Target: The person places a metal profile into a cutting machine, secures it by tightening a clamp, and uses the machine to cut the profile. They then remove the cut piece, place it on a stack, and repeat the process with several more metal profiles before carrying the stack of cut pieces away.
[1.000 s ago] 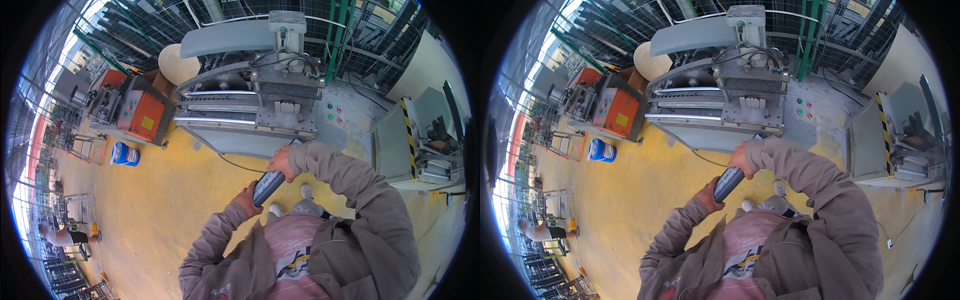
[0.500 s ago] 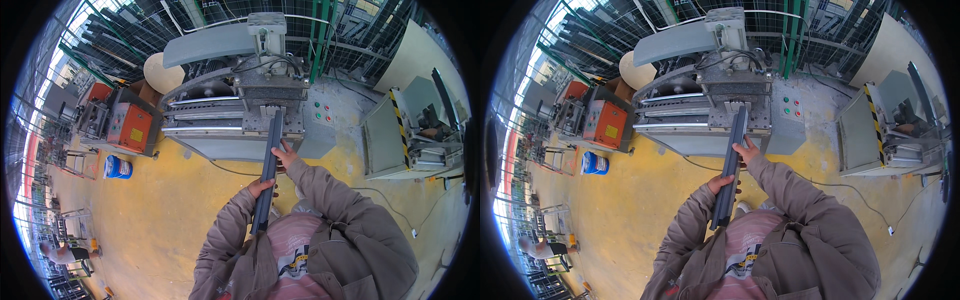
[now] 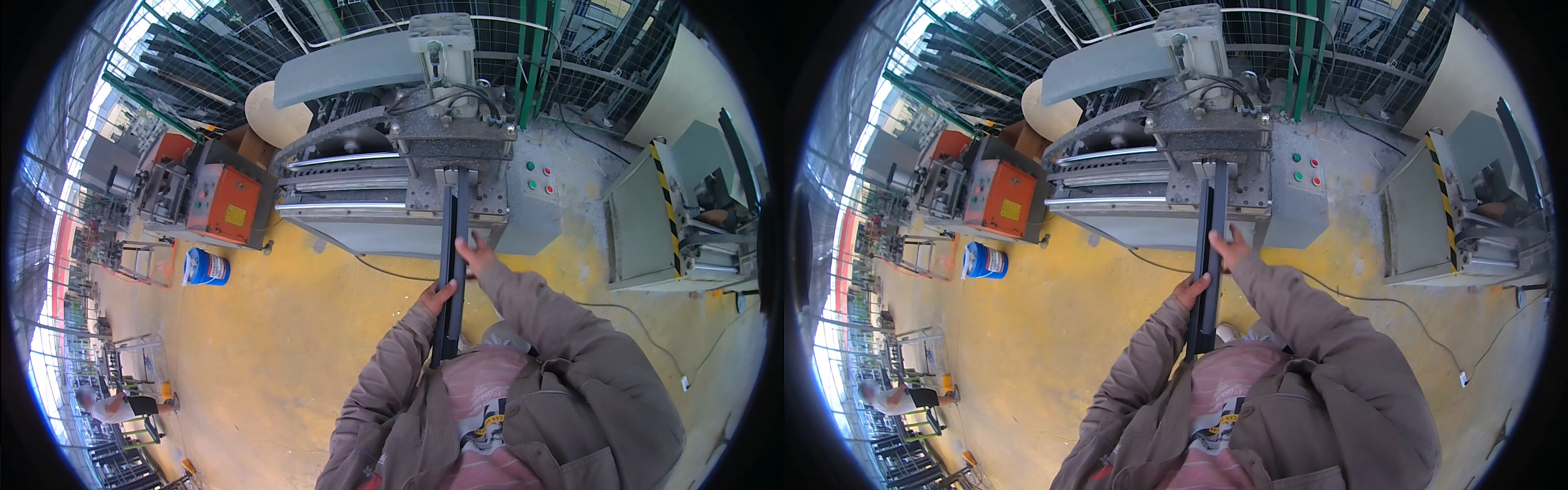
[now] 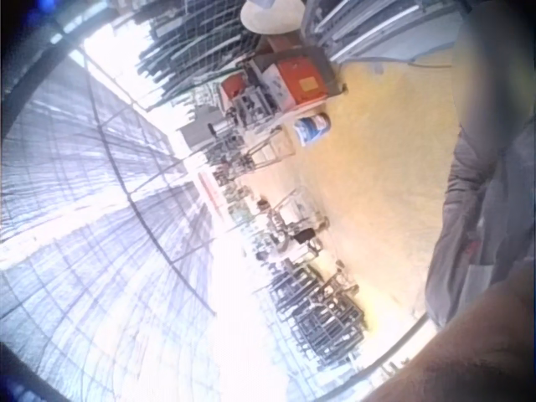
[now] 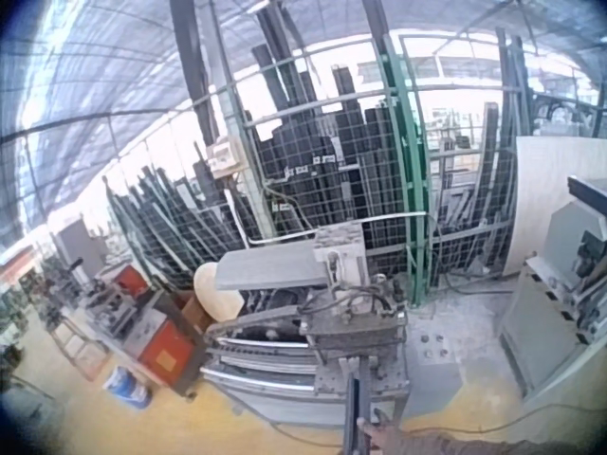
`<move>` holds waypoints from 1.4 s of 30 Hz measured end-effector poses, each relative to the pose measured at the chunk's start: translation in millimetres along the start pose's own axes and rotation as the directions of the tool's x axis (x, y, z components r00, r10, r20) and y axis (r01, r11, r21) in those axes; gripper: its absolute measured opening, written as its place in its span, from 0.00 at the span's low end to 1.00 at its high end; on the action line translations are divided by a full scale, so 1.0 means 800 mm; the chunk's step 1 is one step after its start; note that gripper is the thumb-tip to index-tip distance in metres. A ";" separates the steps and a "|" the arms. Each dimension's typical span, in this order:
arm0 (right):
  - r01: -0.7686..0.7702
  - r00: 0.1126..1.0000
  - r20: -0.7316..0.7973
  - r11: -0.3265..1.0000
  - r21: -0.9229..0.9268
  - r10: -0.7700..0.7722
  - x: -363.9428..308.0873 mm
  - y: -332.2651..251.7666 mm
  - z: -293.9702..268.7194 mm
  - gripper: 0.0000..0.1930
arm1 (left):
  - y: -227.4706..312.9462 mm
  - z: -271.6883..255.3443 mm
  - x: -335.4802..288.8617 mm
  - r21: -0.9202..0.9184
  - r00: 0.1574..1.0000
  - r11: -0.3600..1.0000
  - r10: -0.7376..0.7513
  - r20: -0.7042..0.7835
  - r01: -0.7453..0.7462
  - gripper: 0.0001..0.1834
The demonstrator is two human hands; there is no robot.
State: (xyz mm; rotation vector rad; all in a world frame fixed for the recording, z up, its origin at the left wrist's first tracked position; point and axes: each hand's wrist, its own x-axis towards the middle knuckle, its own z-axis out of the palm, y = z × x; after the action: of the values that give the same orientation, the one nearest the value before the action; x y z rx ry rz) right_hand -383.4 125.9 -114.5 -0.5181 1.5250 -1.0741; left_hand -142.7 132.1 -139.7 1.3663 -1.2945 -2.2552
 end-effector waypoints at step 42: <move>-0.255 0.962 0.071 0.960 -0.117 0.265 0.059 0.092 -0.287 0.17 | 0.127 0.015 0.131 0.499 0.836 0.812 0.477 -0.271 -0.302 0.53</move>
State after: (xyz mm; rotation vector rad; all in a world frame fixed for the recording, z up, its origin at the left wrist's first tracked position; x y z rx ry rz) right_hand -593.8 202.5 -215.8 -0.4176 1.5320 -0.7608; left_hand -235.3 19.5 -124.4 1.4024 -1.7990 -1.3748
